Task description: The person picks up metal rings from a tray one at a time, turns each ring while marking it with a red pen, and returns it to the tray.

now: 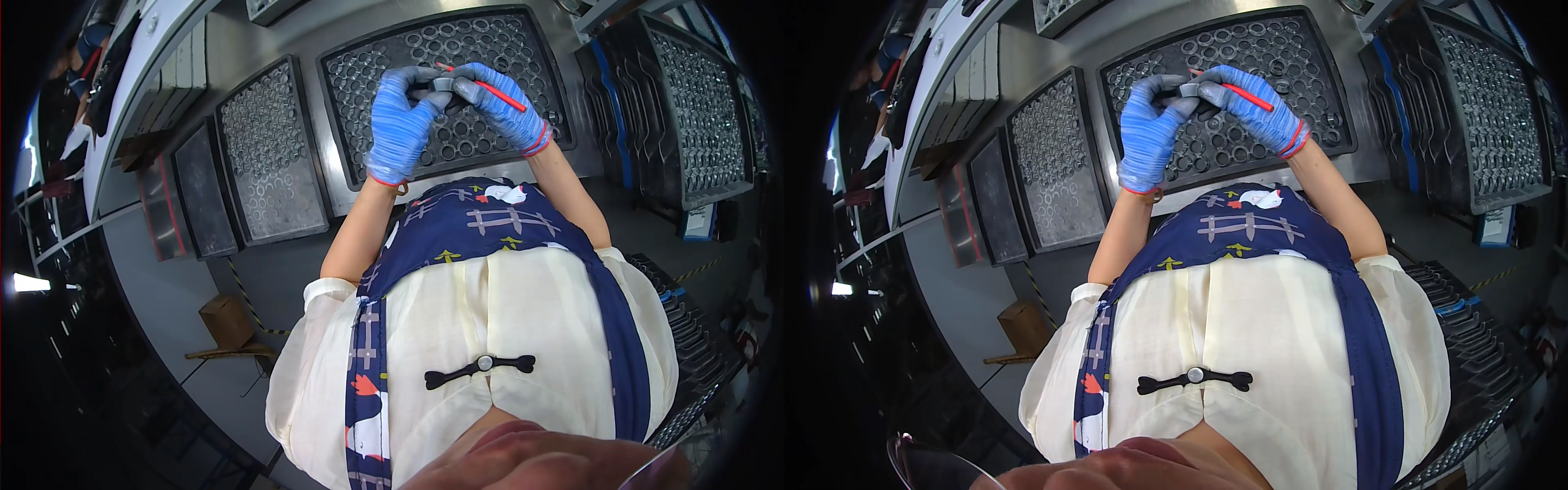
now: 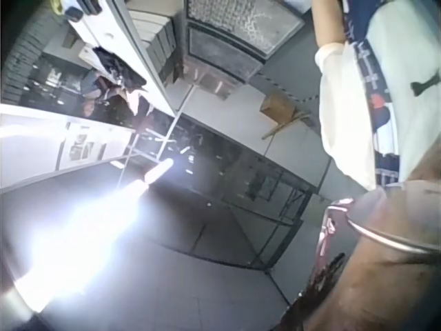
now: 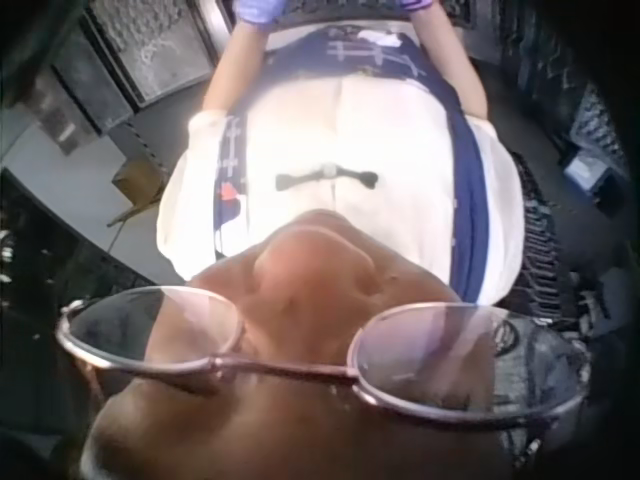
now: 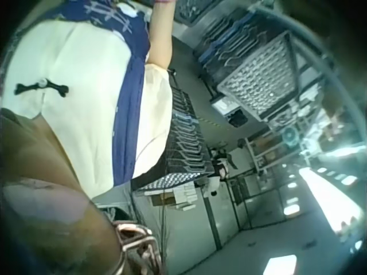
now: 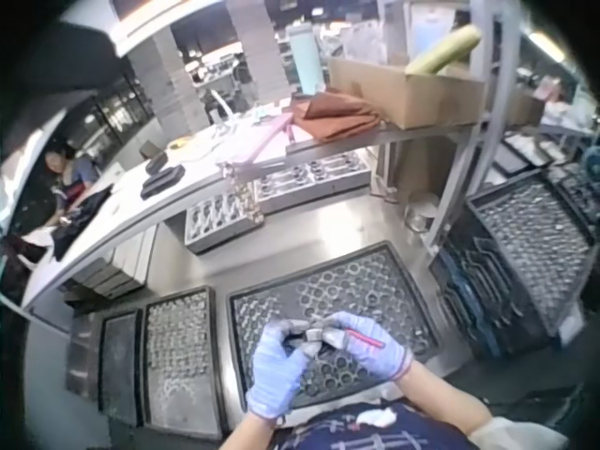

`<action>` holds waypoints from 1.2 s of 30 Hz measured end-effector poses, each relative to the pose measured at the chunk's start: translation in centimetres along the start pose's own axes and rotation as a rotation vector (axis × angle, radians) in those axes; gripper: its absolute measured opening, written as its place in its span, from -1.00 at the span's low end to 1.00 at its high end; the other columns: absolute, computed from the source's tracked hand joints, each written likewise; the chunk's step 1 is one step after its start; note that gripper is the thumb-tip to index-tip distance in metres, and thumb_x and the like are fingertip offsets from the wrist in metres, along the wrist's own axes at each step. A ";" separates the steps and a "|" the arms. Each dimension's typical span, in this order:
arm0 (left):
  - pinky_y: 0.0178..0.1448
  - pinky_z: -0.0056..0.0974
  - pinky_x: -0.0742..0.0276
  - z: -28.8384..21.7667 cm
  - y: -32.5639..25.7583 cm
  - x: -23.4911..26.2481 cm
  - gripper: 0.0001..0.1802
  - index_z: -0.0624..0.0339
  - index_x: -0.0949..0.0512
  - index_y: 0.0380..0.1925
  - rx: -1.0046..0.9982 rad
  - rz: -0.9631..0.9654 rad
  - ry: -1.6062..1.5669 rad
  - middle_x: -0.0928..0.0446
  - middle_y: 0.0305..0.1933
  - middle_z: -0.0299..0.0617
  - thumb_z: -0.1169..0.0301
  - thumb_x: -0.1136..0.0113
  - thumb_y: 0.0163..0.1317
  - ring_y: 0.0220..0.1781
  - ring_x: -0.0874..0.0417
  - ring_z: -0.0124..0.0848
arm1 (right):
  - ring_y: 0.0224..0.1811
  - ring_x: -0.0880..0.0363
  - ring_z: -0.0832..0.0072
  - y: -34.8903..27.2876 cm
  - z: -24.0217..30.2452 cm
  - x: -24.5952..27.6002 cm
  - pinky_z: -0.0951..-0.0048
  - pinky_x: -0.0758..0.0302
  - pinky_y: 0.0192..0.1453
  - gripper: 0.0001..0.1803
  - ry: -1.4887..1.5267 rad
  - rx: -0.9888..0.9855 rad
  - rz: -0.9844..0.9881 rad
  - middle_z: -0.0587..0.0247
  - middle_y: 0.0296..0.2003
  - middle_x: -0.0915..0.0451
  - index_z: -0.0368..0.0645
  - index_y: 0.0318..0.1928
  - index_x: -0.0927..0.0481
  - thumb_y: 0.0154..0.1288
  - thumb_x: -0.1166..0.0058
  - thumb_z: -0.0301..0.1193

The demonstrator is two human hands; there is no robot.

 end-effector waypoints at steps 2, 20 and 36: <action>-0.15 -0.39 -0.58 -2.5 -0.8 -1.2 -0.64 0.33 -0.45 -0.13 -0.479 0.011 0.824 -0.49 -0.17 -0.16 0.63 -0.25 0.03 -0.23 -0.58 -0.47 | -0.15 -0.52 0.63 -0.1 0.4 -0.1 0.57 -0.45 -0.04 -0.66 -0.258 0.153 -0.030 0.29 -0.21 -0.58 -0.25 -0.01 -0.51 0.35 0.01 -0.27; -0.13 -0.42 -0.55 0.0 0.3 -0.1 -0.63 0.35 -0.45 -0.12 -0.026 -0.006 0.134 -0.54 -0.21 -0.14 0.61 -0.27 0.03 -0.24 -0.56 -0.49 | -0.11 -0.51 0.59 0.4 -0.4 0.5 0.55 -0.46 -0.02 -0.67 -0.028 0.011 0.005 0.28 -0.17 -0.59 -0.23 -0.02 -0.50 0.33 0.00 -0.27; -0.30 -0.46 -0.55 -1.7 0.1 0.4 -0.66 0.36 -0.49 -0.21 -0.162 -0.008 0.305 -0.54 -0.32 -0.18 0.57 -0.31 -0.03 -0.39 -0.52 -0.57 | 0.00 -0.51 0.47 0.3 -0.2 -0.6 0.45 -0.50 0.06 -0.63 0.226 -0.020 0.050 0.13 0.09 -0.45 -0.25 0.00 -0.47 0.32 -0.02 -0.24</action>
Point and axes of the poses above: each hand's wrist, its own y-axis towards the middle knuckle, its own x-axis out of the back of the hand, z = x × y, the point moved 6 cm from there along y, towards the middle knuckle
